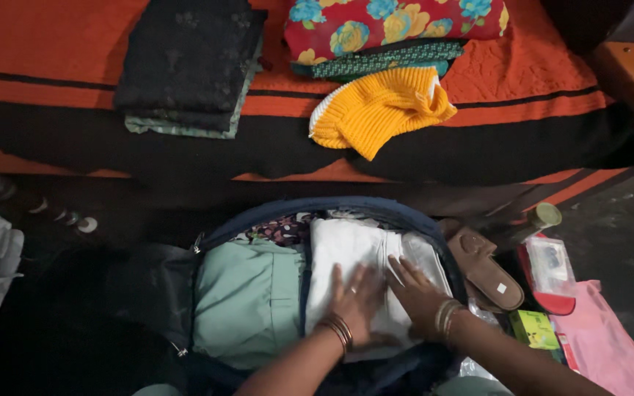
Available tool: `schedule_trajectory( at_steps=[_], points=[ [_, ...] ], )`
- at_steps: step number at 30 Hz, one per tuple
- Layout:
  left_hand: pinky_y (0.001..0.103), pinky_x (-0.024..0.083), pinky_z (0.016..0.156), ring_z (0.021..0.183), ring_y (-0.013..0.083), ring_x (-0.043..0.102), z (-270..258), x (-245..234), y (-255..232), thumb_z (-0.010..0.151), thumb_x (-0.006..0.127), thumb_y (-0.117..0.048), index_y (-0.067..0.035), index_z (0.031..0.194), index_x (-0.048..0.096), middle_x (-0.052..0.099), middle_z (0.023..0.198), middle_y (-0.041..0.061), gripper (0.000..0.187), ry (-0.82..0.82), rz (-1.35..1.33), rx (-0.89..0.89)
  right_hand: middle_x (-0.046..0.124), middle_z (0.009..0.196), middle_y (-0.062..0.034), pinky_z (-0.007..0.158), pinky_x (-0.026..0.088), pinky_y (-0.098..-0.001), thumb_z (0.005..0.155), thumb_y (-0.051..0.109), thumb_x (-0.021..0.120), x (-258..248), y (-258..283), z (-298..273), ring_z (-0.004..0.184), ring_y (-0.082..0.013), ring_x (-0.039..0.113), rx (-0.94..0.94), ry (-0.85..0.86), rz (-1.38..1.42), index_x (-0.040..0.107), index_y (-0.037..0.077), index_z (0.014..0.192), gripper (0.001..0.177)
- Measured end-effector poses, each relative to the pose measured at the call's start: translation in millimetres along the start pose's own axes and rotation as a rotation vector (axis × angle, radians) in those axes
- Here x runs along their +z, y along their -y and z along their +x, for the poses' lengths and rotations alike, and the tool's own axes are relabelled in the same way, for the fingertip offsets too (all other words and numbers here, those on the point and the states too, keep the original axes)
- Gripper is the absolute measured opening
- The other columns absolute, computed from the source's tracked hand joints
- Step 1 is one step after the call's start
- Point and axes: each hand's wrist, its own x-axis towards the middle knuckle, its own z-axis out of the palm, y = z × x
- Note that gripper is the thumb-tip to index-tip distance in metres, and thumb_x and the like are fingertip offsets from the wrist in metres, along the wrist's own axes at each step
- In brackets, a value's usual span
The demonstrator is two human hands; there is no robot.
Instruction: The person packs folded clothes into a blue backpack. They place several folded garments, including a light green shirt, a patterned top, a white shirt, and a dark garment, into the backpack one by one.
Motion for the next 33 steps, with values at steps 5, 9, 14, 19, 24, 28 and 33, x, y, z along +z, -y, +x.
schedule_trajectory(
  at_steps=[5,9,14,19,24,28,33],
  points=[
    [0.088,-0.004,0.099,0.153,0.0424,0.005,4,44,-19,0.067,0.081,-0.054,-0.025,0.163,0.019,0.009,0.168,0.019,0.118,-0.006,0.183,0.079,-0.01,0.167,-0.0308,0.13,0.009,-0.0501,0.055,0.057,0.098,-18,-25,8,0.157,-0.047,-0.004,0.11,0.227,-0.008,-0.007,0.0,0.16,0.159],
    [0.092,-0.003,0.094,0.149,0.0432,0.01,9,60,-20,0.071,0.077,-0.056,-0.027,0.157,0.025,0.014,0.164,0.019,0.104,-0.265,0.227,0.094,-0.023,0.168,-0.0258,0.128,0.014,-0.0505,0.057,0.051,0.101,-25,-37,6,0.158,-0.0444,-0.008,0.164,0.332,0.138,-0.021,0.011,0.159,0.164],
    [0.085,-0.004,0.105,0.156,0.0404,0.004,2,27,-9,0.073,0.068,-0.071,-0.024,0.162,0.021,0.008,0.17,0.02,0.111,0.085,0.066,0.086,-0.023,0.17,-0.0233,0.126,0.024,-0.0541,0.069,0.037,0.096,-31,-26,20,0.158,-0.0453,0.003,0.31,0.498,0.179,-0.03,0.022,0.16,0.156],
    [0.057,-0.009,0.12,0.155,0.0411,-0.012,8,-15,40,0.071,0.051,-0.095,-0.005,0.161,0.005,-0.006,0.168,0.025,0.135,0.039,0.046,-0.274,-0.021,0.169,-0.0288,0.125,0.025,-0.0568,0.084,0.027,0.083,-37,-17,22,0.156,-0.0487,0.01,0.319,0.608,0.043,-0.029,0.02,0.161,0.137],
    [0.056,-0.012,0.121,0.156,0.0393,-0.01,2,-10,59,0.073,0.05,-0.091,-0.004,0.161,0.009,-0.001,0.169,0.021,0.131,-0.103,-0.024,-0.253,-0.021,0.167,-0.033,0.125,0.014,-0.0594,0.088,0.032,0.08,-44,-13,12,0.155,-0.0524,0.001,0.278,0.539,0.004,-0.027,0.014,0.16,0.131],
    [0.055,-0.011,0.121,0.156,0.0384,-0.011,10,-13,60,0.072,0.051,-0.09,-0.006,0.162,0.008,-0.003,0.169,0.019,0.13,0.019,-0.014,-0.281,-0.021,0.164,-0.0378,0.125,0.006,-0.0625,0.092,0.037,0.077,-40,-17,10,0.154,-0.0576,-0.005,0.249,0.526,-0.048,-0.026,0.008,0.16,0.127],
    [0.057,-0.005,0.125,0.16,0.0376,-0.003,-8,-25,77,0.078,0.046,-0.089,-0.009,0.162,0.022,0.004,0.173,0.018,0.118,0.011,-0.023,-0.165,-0.014,0.163,-0.0462,0.121,0.021,-0.0559,0.087,0.028,0.078,-16,-33,18,0.147,-0.0632,0.014,0.205,0.463,0.035,-0.019,0.005,0.164,0.127]
  ],
)
